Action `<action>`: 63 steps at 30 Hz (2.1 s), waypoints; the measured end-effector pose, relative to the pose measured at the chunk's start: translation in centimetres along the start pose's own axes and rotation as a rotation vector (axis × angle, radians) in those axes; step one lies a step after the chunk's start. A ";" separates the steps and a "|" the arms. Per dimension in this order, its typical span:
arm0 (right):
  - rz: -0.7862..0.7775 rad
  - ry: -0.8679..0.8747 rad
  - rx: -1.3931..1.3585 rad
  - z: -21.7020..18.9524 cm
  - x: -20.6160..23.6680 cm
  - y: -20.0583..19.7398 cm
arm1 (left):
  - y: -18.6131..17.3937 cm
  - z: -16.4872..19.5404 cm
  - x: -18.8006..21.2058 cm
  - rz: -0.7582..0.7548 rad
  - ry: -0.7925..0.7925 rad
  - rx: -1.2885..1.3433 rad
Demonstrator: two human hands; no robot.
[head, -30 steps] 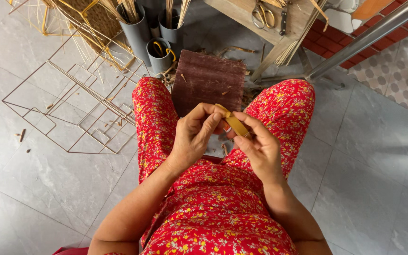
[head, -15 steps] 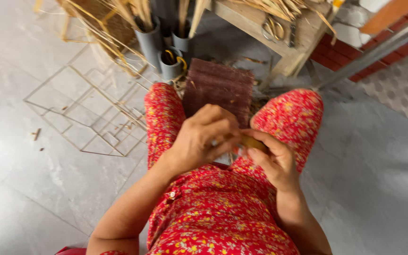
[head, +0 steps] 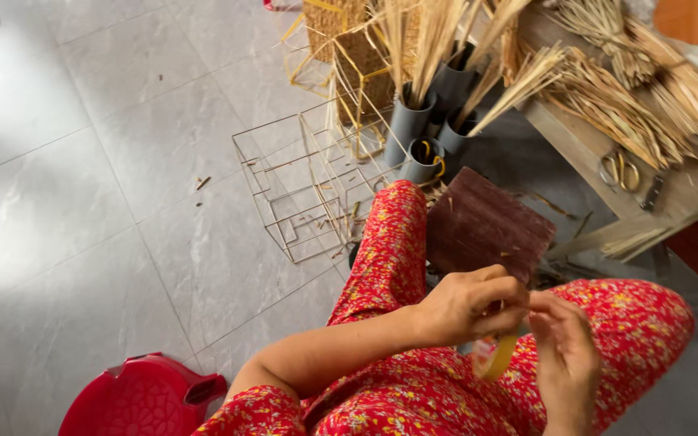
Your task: The person sits on the floor holding a rectangular bamboo frame and wraps yellow adhesive tape around its edges, pulling out tape, pressing it along the bamboo bars, and cutting the tape with scissors. They rotate the frame to tape different sides and trim the tape end.
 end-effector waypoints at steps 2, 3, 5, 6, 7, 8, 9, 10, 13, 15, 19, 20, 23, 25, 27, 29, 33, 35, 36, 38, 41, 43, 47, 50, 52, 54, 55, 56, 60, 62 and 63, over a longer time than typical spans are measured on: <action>-0.004 0.082 -0.121 0.3 0.3 -0.1 | 0.2 -0.5 0.4 0.055 -0.005 -0.059; -0.012 0.122 -0.182 0.6 0.2 0.2 | 0.3 -0.8 0.5 0.085 -0.009 -0.091; -0.126 0.074 -0.271 1.1 -0.3 1.7 | 0.6 -1.5 0.8 0.109 -0.065 -0.067; -0.183 0.054 -0.313 1.3 -0.4 2.3 | 0.7 -1.7 1.0 0.121 -0.094 -0.051; -0.183 0.074 -0.345 1.5 -0.4 2.6 | 0.8 -1.9 1.2 0.126 -0.101 -0.052; -0.180 0.093 -0.376 1.6 -0.2 3.0 | 0.9 -2.0 1.3 0.130 -0.105 -0.052; -0.175 0.110 -0.408 1.7 -0.2 3.4 | 1.0 -2.1 1.5 0.132 -0.107 -0.052; -0.168 0.127 -0.432 1.7 -0.3 3.8 | 1.0 -1.9 1.6 0.164 -0.054 -0.085; -0.138 0.203 -0.553 1.7 -0.1 4.5 | 0.8 -1.4 1.8 0.219 0.058 -0.131; -0.119 0.242 -0.711 1.7 -0.2 4.8 | 0.7 -1.2 1.9 0.223 0.102 -0.118; -0.040 0.333 -0.656 1.7 0.5 4.8 | 0.5 -0.9 2.2 0.206 0.066 -0.042; -0.042 0.287 -0.648 1.4 0.8 4.9 | 0.4 -1.0 2.3 0.224 0.021 0.047; -0.002 0.225 -0.327 0.3 1.3 4.6 | 0.1 -0.9 2.2 0.270 -0.068 0.199; -0.002 0.212 -0.146 -0.4 1.0 4.4 | 0.0 -0.9 2.2 0.259 -0.120 0.246; -0.041 0.205 -0.100 -0.8 0.5 4.3 | -0.1 -1.1 2.1 0.209 -0.183 0.273; -0.017 0.198 -0.100 -0.7 0.0 4.0 | -0.8 -1.7 2.2 0.189 -0.120 0.217; 0.045 0.296 -0.146 0.8 -0.1 2.6 | -5.7 -6.8 2.8 0.334 -0.183 -0.050; 0.037 0.311 -0.214 1.7 0.1 1.8 | -10.7 -11.0 3.8 0.463 -0.194 -0.267; 0.035 0.314 -0.251 2.1 0.1 1.7 | -13.6 -13.3 4.4 0.527 -0.290 -0.515; 0.020 0.332 -0.275 2.8 0.2 1.7 | -19.1 -17.2 7.1 0.569 -0.481 -0.770; 0.007 0.368 -0.274 3.4 0.4 2.0 | -23.5 -21.3 11.7 0.314 -0.812 -1.075; 0.000 0.372 -0.264 3.5 0.1 2.1 | -24.1 -22.1 14.6 0.133 -1.084 -1.013; -0.027 0.355 -0.250 3.4 -0.4 2.2 | -24.1 -21.2 18.8 -0.047 -1.270 -0.958; -0.043 0.351 -0.269 3.1 -0.6 2.2 | -24.6 -19.1 20.6 -0.063 -1.281 -0.777; -0.050 0.353 -0.265 2.8 -0.7 2.4 | -25.1 -17.7 22.2 -0.086 -1.341 -0.720; -0.054 0.345 -0.237 2.4 -0.9 2.5 | -25.5 -16.1 23.5 0.075 -1.167 -0.697; -0.068 0.347 -0.229 2.3 -1.0 2.6 | -25.7 -15.1 24.0 0.243 -0.959 -0.694; -0.075 0.349 -0.221 2.2 -1.0 2.7 | -25.7 -14.2 24.7 0.399 -0.741 -0.683; -0.074 0.344 -0.173 1.7 -1.2 2.4 | -25.2 -13.9 28.9 0.688 -0.783 -0.971; -0.070 0.330 -0.175 1.6 -1.2 2.0 | -24.3 -15.4 30.8 0.715 -0.955 -0.829; -0.062 0.322 -0.177 1.5 -1.2 1.7 | -23.8 -16.4 31.5 0.705 -1.016 -0.710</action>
Point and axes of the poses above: each hand's wrist, its own x-axis away from the middle knuckle, its own y-axis out of the palm, z = x × y, the point moved 3 cm from there along -x, towards the middle knuckle, and after that the axes turned 3 degrees about x, right-handed, at the moved point
